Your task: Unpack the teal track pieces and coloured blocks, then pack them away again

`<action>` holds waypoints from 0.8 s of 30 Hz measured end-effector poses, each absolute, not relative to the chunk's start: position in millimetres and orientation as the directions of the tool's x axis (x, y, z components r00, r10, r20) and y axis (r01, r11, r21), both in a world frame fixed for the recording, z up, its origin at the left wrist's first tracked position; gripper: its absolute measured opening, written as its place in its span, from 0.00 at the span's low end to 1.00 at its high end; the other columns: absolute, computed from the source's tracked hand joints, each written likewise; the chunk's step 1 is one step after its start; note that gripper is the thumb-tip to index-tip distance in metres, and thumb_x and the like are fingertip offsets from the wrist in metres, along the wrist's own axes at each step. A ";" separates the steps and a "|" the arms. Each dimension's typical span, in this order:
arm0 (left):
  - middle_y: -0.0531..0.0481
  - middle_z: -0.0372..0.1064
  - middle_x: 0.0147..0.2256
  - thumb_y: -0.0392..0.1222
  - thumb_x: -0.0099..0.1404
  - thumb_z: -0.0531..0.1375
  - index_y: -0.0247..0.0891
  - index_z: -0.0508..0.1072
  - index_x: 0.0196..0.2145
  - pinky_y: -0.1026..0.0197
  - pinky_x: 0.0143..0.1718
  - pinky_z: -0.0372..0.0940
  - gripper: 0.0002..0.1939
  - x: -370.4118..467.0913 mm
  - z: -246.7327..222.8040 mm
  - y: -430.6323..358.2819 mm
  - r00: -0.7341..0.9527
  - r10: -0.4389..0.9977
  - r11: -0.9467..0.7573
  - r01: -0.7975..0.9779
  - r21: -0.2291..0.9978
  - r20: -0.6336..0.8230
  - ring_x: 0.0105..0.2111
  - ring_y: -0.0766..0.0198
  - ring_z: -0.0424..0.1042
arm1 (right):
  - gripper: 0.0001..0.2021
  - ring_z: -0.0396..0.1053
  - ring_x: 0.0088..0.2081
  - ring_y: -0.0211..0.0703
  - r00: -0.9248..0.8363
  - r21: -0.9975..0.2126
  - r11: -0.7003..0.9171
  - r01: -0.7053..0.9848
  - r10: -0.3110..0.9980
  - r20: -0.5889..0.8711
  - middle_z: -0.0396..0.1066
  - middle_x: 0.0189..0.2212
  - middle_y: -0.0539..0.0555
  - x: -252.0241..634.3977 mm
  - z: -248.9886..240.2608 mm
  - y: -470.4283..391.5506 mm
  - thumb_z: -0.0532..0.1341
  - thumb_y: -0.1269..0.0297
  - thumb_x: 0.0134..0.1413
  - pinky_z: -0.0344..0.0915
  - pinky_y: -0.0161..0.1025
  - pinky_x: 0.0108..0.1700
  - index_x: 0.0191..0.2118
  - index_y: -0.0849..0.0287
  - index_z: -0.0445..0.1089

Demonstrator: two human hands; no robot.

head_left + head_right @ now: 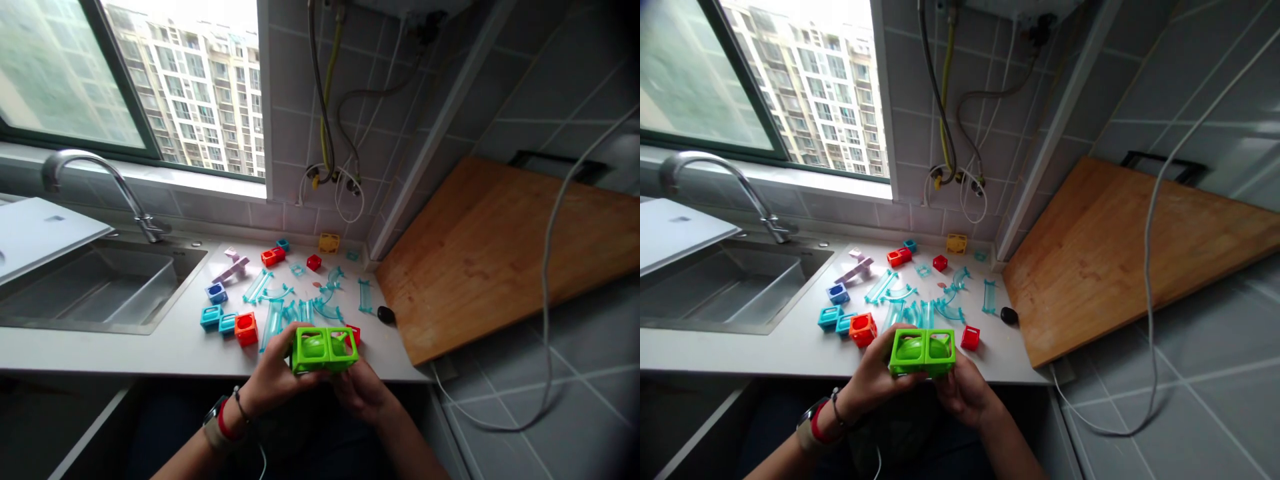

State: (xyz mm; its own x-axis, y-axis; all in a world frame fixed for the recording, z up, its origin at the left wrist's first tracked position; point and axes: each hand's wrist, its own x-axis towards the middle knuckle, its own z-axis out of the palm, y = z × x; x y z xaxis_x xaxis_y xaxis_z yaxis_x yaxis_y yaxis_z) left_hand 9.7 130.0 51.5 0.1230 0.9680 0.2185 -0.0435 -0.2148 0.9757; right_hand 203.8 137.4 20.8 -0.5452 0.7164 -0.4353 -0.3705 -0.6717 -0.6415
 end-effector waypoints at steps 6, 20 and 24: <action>0.45 0.79 0.43 0.38 0.49 0.76 0.41 0.77 0.47 0.59 0.42 0.74 0.26 1.4 55.2 127.8 0.069 0.988 -0.122 -0.171 0.978 0.136 0.42 0.51 0.79 | 0.25 0.56 0.09 0.33 -0.525 -0.698 -0.655 -0.290 0.719 -0.456 0.61 0.14 0.42 204.0 29.8 123.1 0.58 0.40 0.64 0.51 0.27 0.09 0.48 0.59 0.71; 0.39 0.81 0.45 0.42 0.53 0.76 0.35 0.77 0.48 0.58 0.41 0.74 0.26 7.0 48.8 131.0 0.035 0.991 0.133 -0.329 0.935 -0.129 0.41 0.52 0.81 | 0.21 0.76 0.37 0.48 -0.284 -0.995 -0.100 0.026 0.953 -0.103 0.73 0.38 0.56 200.6 45.1 125.7 0.66 0.46 0.60 0.75 0.37 0.28 0.49 0.58 0.73; 0.41 0.81 0.44 0.40 0.52 0.76 0.36 0.77 0.47 0.57 0.42 0.74 0.25 1.4 47.2 125.6 0.016 0.997 0.079 -0.285 0.955 -0.077 0.42 0.50 0.81 | 0.24 0.77 0.43 0.54 -0.373 -0.993 -0.101 0.061 0.920 -0.116 0.75 0.45 0.60 206.9 41.5 128.1 0.67 0.46 0.59 0.77 0.44 0.36 0.53 0.57 0.73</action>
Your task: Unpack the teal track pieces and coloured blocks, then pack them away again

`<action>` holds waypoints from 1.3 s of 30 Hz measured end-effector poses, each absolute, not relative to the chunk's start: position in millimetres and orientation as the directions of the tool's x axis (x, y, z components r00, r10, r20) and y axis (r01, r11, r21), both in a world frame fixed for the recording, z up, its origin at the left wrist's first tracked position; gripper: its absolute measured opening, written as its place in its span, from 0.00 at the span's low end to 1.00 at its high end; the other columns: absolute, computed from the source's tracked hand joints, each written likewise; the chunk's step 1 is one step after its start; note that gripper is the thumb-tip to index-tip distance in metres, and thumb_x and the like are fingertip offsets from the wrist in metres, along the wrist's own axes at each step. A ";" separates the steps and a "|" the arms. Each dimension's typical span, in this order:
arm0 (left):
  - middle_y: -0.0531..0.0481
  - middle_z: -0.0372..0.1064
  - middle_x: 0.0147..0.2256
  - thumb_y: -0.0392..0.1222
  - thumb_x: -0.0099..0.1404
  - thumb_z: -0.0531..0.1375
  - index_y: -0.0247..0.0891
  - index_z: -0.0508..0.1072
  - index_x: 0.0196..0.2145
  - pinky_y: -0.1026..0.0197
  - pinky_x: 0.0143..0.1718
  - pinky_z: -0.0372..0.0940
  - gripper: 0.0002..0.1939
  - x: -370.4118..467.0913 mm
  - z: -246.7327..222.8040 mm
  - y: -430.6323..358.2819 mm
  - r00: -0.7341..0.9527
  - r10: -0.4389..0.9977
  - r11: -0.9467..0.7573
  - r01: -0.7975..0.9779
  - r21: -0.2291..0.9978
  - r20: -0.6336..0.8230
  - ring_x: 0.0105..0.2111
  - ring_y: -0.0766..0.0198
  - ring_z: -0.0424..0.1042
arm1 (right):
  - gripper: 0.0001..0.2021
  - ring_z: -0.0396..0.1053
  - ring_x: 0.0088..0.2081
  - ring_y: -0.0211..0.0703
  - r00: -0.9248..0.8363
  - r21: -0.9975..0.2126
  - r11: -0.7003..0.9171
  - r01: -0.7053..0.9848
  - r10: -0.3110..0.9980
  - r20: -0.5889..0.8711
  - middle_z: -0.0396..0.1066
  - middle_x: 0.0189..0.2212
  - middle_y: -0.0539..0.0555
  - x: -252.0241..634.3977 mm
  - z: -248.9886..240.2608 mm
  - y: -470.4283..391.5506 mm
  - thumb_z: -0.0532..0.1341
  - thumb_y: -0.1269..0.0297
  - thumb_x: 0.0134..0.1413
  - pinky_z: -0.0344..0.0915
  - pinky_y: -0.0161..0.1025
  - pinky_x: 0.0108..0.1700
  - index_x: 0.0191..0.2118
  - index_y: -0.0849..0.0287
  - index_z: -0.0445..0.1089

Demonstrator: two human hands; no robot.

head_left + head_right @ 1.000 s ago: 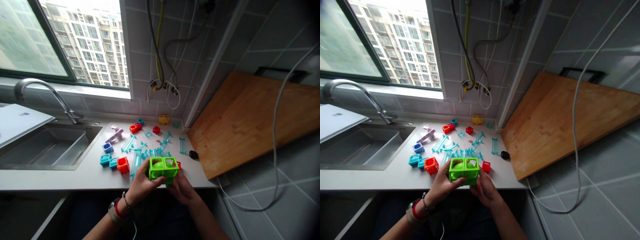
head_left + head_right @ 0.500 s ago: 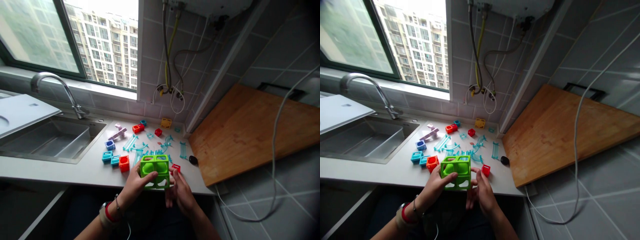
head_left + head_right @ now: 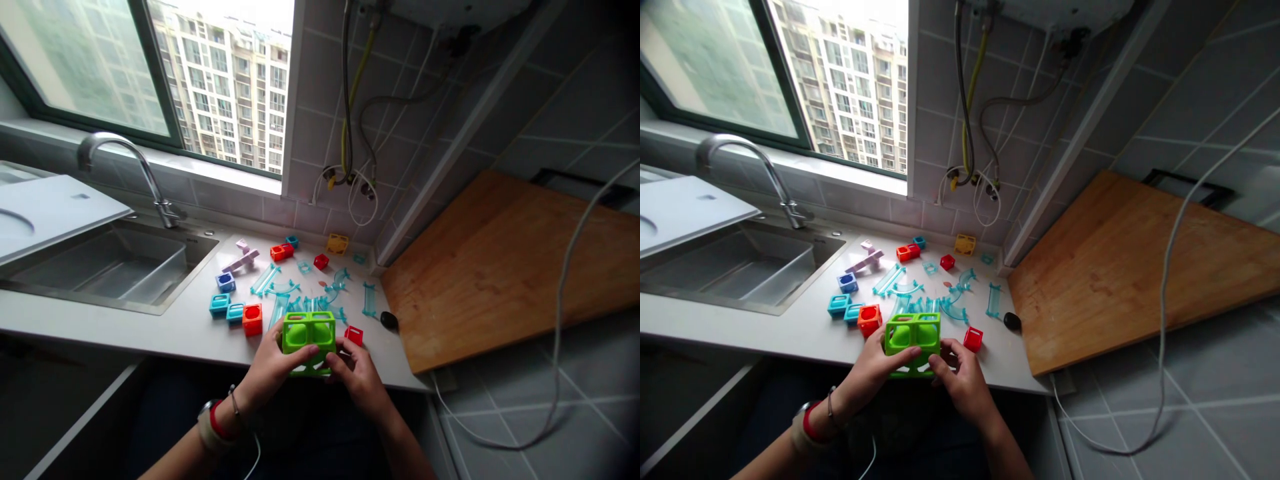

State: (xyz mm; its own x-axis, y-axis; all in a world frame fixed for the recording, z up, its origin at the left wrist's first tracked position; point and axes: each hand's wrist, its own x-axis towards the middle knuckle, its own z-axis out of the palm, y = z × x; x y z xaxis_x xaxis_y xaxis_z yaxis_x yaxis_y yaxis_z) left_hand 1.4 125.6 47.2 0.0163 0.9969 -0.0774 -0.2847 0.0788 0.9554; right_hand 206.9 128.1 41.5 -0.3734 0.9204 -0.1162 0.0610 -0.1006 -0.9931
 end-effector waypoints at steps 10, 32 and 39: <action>0.43 0.77 0.50 0.41 0.59 0.73 0.43 0.69 0.55 0.57 0.48 0.73 0.29 23.0 54.0 109.6 0.136 0.991 0.031 -0.249 0.968 0.003 0.48 0.51 0.78 | 0.29 0.66 0.63 0.59 -0.180 -0.988 0.075 -0.133 0.979 0.098 0.67 0.63 0.58 190.1 51.2 123.8 0.54 0.39 0.67 0.64 0.57 0.63 0.67 0.45 0.60; 0.37 0.51 0.70 0.50 0.55 0.75 0.53 0.35 0.73 0.40 0.69 0.53 0.64 -22.3 12.1 120.3 0.182 0.982 -0.050 -0.017 0.999 0.053 0.68 0.42 0.57 | 0.22 0.74 0.46 0.49 -0.809 -0.604 0.637 0.479 0.588 -0.022 0.77 0.45 0.56 202.8 128.5 262.5 0.73 0.55 0.53 0.69 0.42 0.49 0.52 0.56 0.76; 0.43 0.72 0.56 0.55 0.71 0.59 0.53 0.63 0.64 0.52 0.55 0.70 0.26 -56.8 -12.4 109.7 0.090 0.983 0.164 -0.070 0.984 -0.158 0.51 0.51 0.76 | 0.21 0.75 0.48 0.50 -0.484 -0.539 0.544 0.643 0.834 0.265 0.76 0.49 0.58 175.5 103.7 431.1 0.73 0.59 0.54 0.71 0.47 0.53 0.53 0.56 0.75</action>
State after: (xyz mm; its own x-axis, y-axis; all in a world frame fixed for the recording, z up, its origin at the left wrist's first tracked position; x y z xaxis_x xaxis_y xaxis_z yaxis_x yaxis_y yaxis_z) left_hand -56.8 109.7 -12.4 0.0901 0.9833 -0.1579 -0.0696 0.1643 0.9839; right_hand 175.5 431.1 103.7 -0.4840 0.8340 0.2649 0.6429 0.5443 -0.5390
